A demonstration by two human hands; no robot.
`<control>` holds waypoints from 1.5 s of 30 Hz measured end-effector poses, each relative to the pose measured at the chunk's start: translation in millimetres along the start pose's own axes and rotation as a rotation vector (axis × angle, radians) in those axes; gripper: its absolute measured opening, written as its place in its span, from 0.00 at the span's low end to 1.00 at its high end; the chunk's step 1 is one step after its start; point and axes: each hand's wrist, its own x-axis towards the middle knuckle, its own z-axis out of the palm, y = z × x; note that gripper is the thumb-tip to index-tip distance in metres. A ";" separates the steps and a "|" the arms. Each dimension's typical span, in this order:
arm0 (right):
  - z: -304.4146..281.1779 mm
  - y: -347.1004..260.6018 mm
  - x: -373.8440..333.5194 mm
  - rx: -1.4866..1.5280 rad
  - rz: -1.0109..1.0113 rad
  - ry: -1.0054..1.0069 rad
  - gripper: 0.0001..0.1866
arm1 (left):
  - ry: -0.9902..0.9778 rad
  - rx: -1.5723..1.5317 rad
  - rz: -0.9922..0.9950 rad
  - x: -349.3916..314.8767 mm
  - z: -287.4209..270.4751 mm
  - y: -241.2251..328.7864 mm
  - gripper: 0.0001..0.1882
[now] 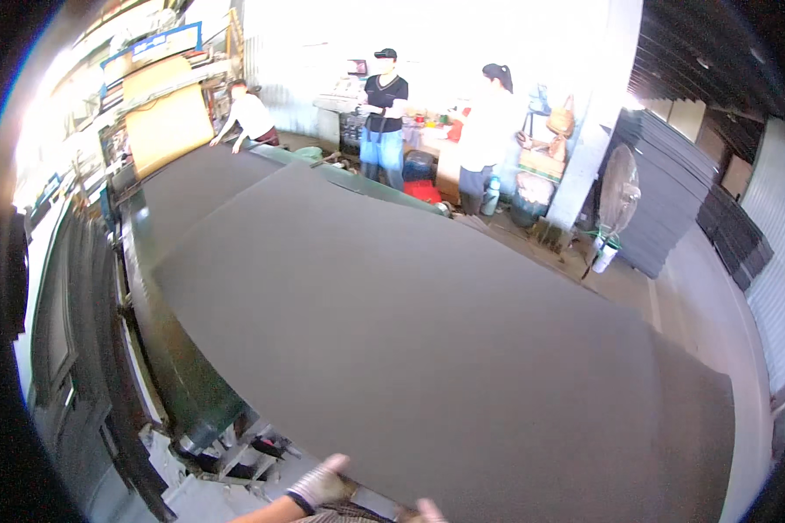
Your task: Receiving and stacking large foam or rubber sheets coming off an industrial production machine.
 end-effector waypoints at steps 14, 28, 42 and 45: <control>-107.9 -143.6 -234.1 0.490 -0.755 0.740 0.36 | 0.378 0.851 0.250 -4.0 -5.6 -0.1 0.21; 90.5 -93.4 -135.3 0.373 -0.220 0.667 0.26 | 0.190 0.364 0.673 18.1 8.1 128.0 0.23; 201.5 -139.3 -136.9 -0.630 -0.314 0.122 0.44 | 0.372 0.912 0.329 -21.0 21.1 47.1 0.12; 167.3 -146.5 -138.4 0.105 -0.410 -0.236 0.39 | 0.269 0.726 0.500 -27.7 16.5 89.6 0.24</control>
